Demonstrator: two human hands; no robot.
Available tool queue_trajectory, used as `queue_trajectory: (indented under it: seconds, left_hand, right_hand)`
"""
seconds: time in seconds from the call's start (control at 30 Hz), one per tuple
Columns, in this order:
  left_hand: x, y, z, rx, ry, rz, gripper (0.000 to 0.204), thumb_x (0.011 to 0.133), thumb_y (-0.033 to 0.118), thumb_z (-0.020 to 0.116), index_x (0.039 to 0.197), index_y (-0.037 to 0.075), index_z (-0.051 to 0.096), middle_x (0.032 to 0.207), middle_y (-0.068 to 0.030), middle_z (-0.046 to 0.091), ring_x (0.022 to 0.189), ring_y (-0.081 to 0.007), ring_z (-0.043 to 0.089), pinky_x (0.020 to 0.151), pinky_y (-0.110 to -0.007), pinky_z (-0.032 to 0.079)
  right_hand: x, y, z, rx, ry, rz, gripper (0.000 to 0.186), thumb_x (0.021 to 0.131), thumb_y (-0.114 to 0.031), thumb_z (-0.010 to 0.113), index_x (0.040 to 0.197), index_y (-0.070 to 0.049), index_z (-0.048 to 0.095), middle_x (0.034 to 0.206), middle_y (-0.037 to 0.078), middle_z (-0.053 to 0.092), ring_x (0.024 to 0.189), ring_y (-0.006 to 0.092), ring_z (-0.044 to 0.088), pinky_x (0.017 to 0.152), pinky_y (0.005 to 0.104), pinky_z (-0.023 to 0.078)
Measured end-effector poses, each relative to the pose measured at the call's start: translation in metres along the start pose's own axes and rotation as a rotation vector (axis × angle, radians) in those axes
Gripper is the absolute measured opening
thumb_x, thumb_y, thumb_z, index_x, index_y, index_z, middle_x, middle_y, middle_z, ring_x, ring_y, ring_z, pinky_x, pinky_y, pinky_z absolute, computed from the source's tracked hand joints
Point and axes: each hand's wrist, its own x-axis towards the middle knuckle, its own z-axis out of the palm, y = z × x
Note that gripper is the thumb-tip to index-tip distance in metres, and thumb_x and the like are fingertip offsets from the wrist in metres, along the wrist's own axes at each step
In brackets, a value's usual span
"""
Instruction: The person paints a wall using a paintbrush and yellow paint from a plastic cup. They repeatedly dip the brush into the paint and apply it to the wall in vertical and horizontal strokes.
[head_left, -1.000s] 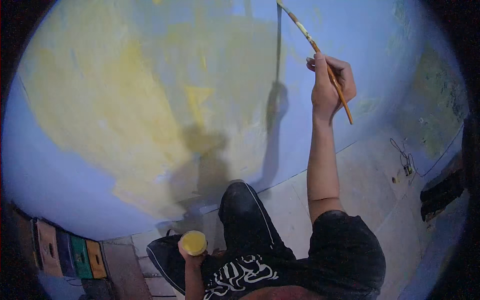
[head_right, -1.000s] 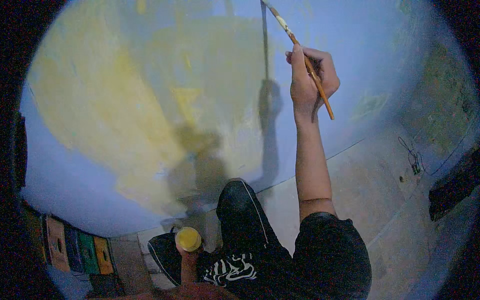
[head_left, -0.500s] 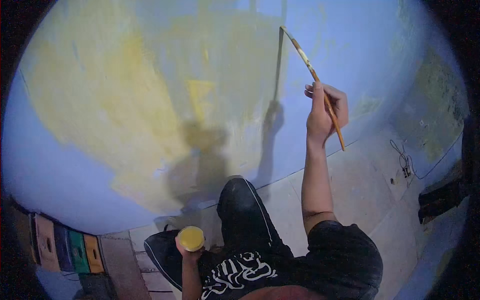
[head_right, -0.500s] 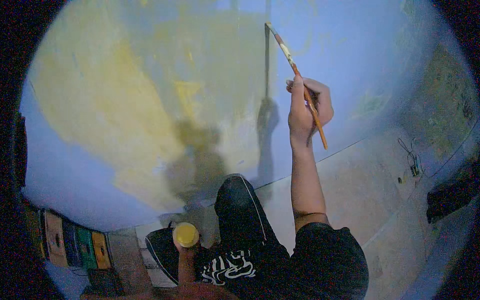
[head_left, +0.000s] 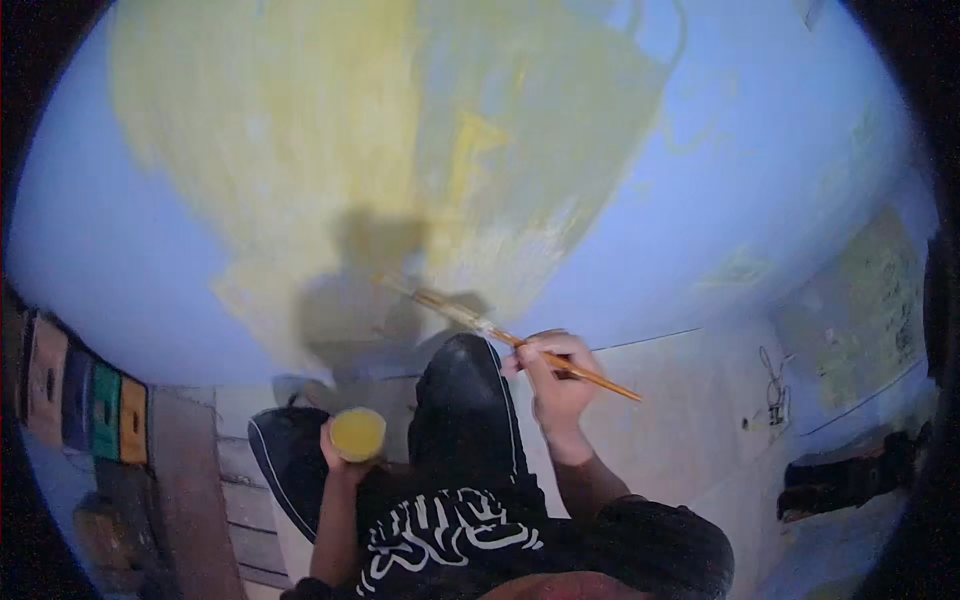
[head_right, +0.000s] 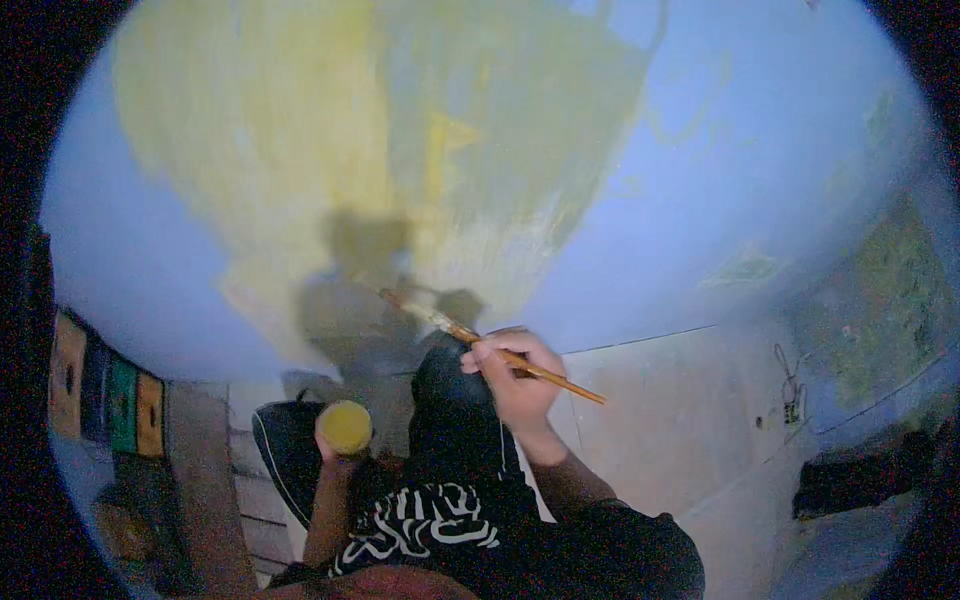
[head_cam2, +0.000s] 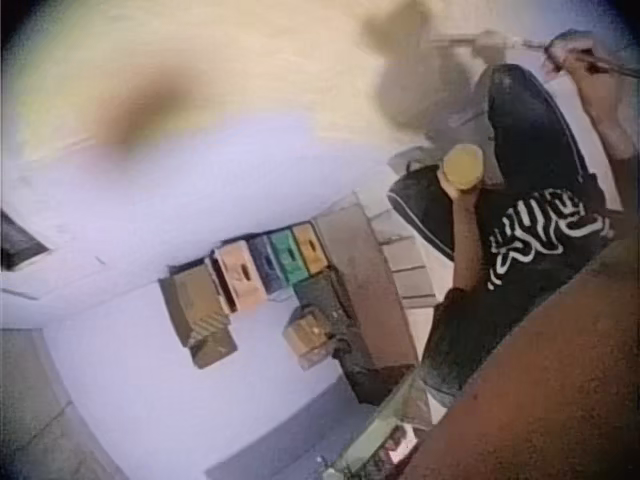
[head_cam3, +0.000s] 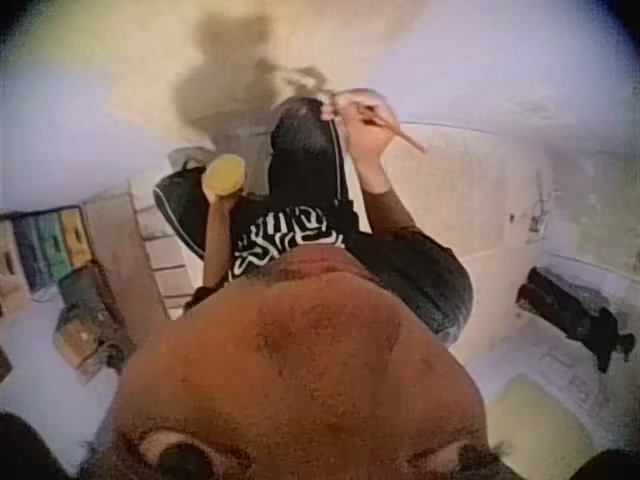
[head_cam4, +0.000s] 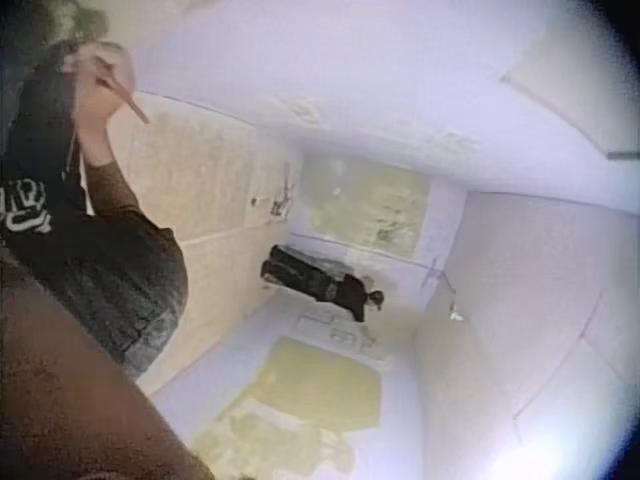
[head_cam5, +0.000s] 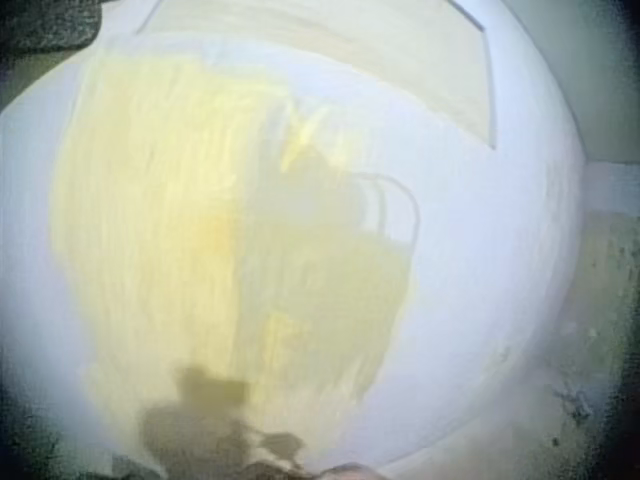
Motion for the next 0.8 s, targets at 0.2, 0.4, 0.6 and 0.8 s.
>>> queue_trajectory:
  seconds: [0.2, 0.4, 0.6, 0.8]
  left_hand:
    - [-0.019, 0.009, 0.021, 0.064, -0.016, -0.02, 0.064, 0.088, 0.061, 0.037, 0.124, 0.012, 0.058, 0.117, -0.0107, 0.062, 0.107, -0.0311, 0.06, 0.085, -0.048, 0.05]
    - [-0.008, 0.013, 0.002, -0.017, -0.045, -0.037, 0.069, 0.092, 0.062, 0.032, 0.133, 0.009, 0.052, 0.122, -0.0117, 0.061, 0.109, -0.0294, 0.06, 0.089, -0.048, 0.048]
    - [-0.016, 0.017, 0.014, 0.087, 0.093, -0.048, 0.072, 0.089, 0.065, 0.034, 0.133, 0.011, 0.052, 0.125, -0.0107, 0.06, 0.108, -0.0312, 0.059, 0.085, -0.044, 0.046]
    - [-0.023, 0.017, 0.02, 0.008, 0.06, -0.099, 0.07, 0.086, 0.067, 0.038, 0.125, 0.013, 0.058, 0.115, -0.0096, 0.064, 0.098, -0.0303, 0.063, 0.075, -0.045, 0.049]
  right_hand:
    - [-0.021, -0.007, 0.029, -0.091, -0.391, 0.021, 0.004, 0.088, 0.004, 0.062, 0.09, 0.002, 0.059, 0.076, 0.013, 0.064, 0.064, 0.0166, 0.065, 0.061, 0.0272, 0.051]
    - [-0.051, -0.002, 0.051, -0.283, -0.514, 0.286, 0.007, 0.078, 0.003, 0.069, 0.085, 0.003, 0.067, 0.082, 0.014, 0.069, 0.07, 0.0204, 0.066, 0.065, 0.0292, 0.051]
    - [-0.052, -0.012, 0.065, -0.4, -0.652, 0.097, 0.005, 0.08, 0.003, 0.068, 0.084, 0.002, 0.065, 0.077, 0.013, 0.068, 0.068, 0.022, 0.066, 0.064, 0.0306, 0.051]
    - [-0.051, -0.021, 0.06, -0.366, -0.654, 0.018, 0.005, 0.084, -0.001, 0.065, 0.084, 0.004, 0.065, 0.071, 0.011, 0.065, 0.06, 0.0156, 0.063, 0.06, 0.0272, 0.047]
